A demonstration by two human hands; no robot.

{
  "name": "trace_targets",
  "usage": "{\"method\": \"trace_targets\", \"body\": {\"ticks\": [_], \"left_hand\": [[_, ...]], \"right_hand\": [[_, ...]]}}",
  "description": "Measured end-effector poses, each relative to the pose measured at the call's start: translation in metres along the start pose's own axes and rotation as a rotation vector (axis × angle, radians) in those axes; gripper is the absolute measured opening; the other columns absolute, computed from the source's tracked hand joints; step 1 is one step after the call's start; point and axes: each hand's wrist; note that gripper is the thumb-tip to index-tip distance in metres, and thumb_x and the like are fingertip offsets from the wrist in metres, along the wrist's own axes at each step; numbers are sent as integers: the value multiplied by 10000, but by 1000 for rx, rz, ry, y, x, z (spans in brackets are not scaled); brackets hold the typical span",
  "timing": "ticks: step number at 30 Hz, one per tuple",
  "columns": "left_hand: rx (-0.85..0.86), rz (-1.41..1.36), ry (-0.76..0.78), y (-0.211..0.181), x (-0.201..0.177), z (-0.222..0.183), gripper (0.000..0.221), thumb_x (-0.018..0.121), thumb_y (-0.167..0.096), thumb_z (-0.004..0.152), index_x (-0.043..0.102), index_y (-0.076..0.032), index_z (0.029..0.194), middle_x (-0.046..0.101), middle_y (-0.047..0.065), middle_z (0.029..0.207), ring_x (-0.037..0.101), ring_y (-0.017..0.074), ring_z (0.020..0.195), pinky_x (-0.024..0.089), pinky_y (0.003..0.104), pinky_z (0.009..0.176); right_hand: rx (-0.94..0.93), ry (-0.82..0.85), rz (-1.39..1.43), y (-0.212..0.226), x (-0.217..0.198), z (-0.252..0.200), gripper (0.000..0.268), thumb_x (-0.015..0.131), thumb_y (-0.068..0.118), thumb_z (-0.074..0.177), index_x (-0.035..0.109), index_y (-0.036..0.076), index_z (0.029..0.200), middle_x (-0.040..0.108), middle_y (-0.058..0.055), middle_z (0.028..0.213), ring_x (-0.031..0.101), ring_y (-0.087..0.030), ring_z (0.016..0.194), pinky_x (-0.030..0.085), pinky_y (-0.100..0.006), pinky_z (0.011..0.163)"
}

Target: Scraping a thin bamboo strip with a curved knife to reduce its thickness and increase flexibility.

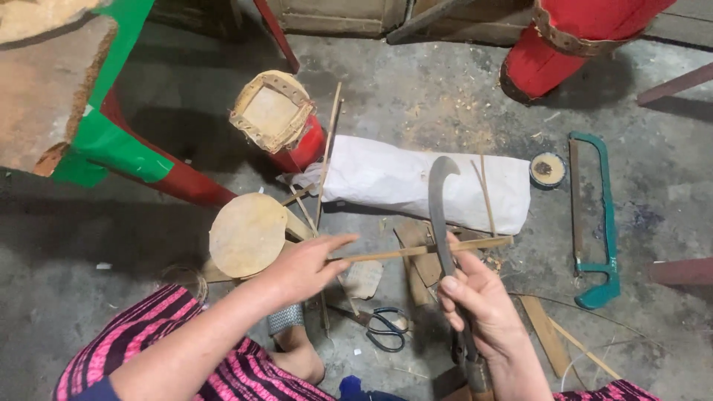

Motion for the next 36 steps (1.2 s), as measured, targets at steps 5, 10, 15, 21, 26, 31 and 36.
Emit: {"method": "trace_targets", "body": {"ticks": [5, 10, 15, 21, 26, 31, 36], "left_hand": [[262, -214, -32, -43, 17, 7, 515, 463, -308, 1008, 456, -219, 1514, 514, 90, 1545, 488, 299, 1403, 378, 507, 1142], [248, -335, -23, -61, 23, 31, 377, 539, -98, 995, 664, -224, 1327, 740, 4, 1254, 698, 182, 1156, 530, 387, 1070], [132, -343, -230, -79, -14, 43, 334, 434, -96, 1034, 658, -179, 1267, 685, 142, 1334, 643, 295, 1241, 505, 516, 1096], [383, 120, -601, -55, -21, 78, 369, 528, 7, 979, 662, -130, 1294, 742, 67, 996, 687, 207, 860, 601, 343, 764], [365, 69, -837, -47, -57, 79, 317, 496, -104, 998, 691, -136, 1247, 731, 73, 1078, 657, 263, 988, 502, 420, 802], [511, -360, -934, -74, -70, 39, 253, 493, -245, 1076, 689, -97, 1018, 591, -42, 796, 512, 99, 725, 412, 256, 686], [487, -706, -792, -81, -62, 26, 205, 533, -253, 1051, 683, -131, 1120, 748, -24, 889, 676, 96, 915, 504, 256, 851]], "right_hand": [[7, 37, 39, -2, 13, -10, 790, 726, 45, 831, 436, 47, 1565, 481, -69, 583, 466, -105, 426, 394, -175, 292], [-19, 18, 49, 15, 15, -26, 805, 711, 25, 834, 418, 70, 1583, 452, -67, 599, 468, -103, 456, 388, -173, 289], [-188, 102, 0, 48, 11, -46, 915, 725, 115, 887, 238, 118, 1662, 531, -69, 617, 423, -85, 413, 367, -172, 406], [-265, 160, 56, 51, 2, -55, 812, 691, 103, 933, 285, 51, 1635, 491, -100, 666, 390, -88, 433, 366, -178, 422], [-243, 158, 57, 53, 0, -52, 864, 716, 58, 892, 275, 35, 1635, 484, -72, 667, 443, -90, 448, 367, -175, 423], [-147, 10, -45, 30, -16, -34, 921, 752, 94, 819, 323, 81, 1634, 511, -17, 631, 400, -91, 420, 374, -169, 377], [-120, -133, -148, 19, -19, -24, 880, 736, 47, 809, 398, 130, 1617, 706, -80, 768, 398, -81, 383, 379, -163, 335]]}}
Point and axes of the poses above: each hand's wrist, its own z-axis towards the middle knuckle, its own x-axis out of the palm, y = z × x
